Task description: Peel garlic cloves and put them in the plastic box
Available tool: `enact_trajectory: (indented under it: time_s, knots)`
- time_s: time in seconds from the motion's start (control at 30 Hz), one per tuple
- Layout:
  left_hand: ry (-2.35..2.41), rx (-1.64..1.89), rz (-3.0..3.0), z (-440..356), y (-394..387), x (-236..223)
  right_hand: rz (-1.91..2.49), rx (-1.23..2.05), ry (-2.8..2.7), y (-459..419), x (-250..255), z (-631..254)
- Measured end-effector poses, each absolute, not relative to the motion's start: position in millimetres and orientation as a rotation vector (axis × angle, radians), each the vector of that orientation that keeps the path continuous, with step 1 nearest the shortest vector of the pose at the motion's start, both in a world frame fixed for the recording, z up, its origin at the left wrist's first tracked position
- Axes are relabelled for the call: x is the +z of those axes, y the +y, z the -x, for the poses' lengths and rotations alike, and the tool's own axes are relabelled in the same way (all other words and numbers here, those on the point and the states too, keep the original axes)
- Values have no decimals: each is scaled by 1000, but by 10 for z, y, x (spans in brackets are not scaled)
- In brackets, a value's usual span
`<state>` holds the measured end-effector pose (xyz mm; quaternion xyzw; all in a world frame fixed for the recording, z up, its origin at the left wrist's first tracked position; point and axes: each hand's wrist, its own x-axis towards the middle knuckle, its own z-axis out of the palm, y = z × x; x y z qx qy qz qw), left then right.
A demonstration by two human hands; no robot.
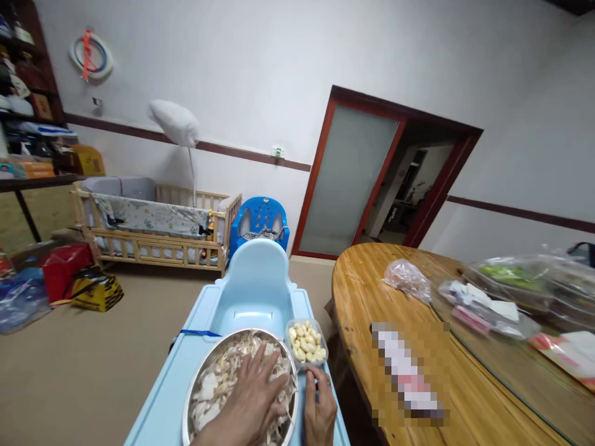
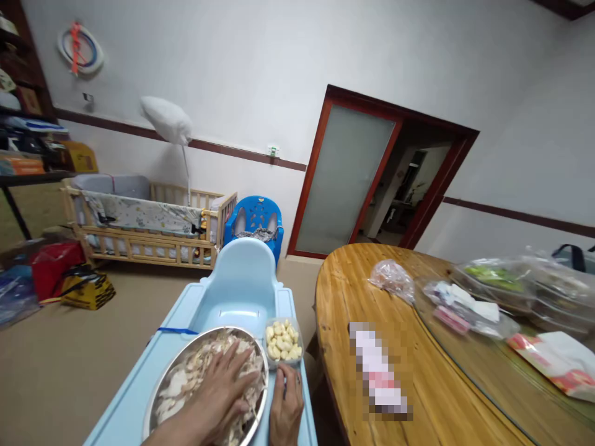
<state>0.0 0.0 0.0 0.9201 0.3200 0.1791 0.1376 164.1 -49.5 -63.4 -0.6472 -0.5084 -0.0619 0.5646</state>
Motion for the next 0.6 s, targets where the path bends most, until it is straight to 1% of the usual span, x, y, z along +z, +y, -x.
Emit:
enact_trajectory:
  time_s: [0.23,0.4,0.6]
  knots:
    - [1013,479,-2527,82,30,121,1541,-126,-1217,-479,-717,-1641]
    - [1051,562,-2490,154,102,78,1539,-118,-1245,-471,-718,-1607]
    - [1191,502,-2480,298,226,61,1529,-76,-1286,-478,-680,-1600]
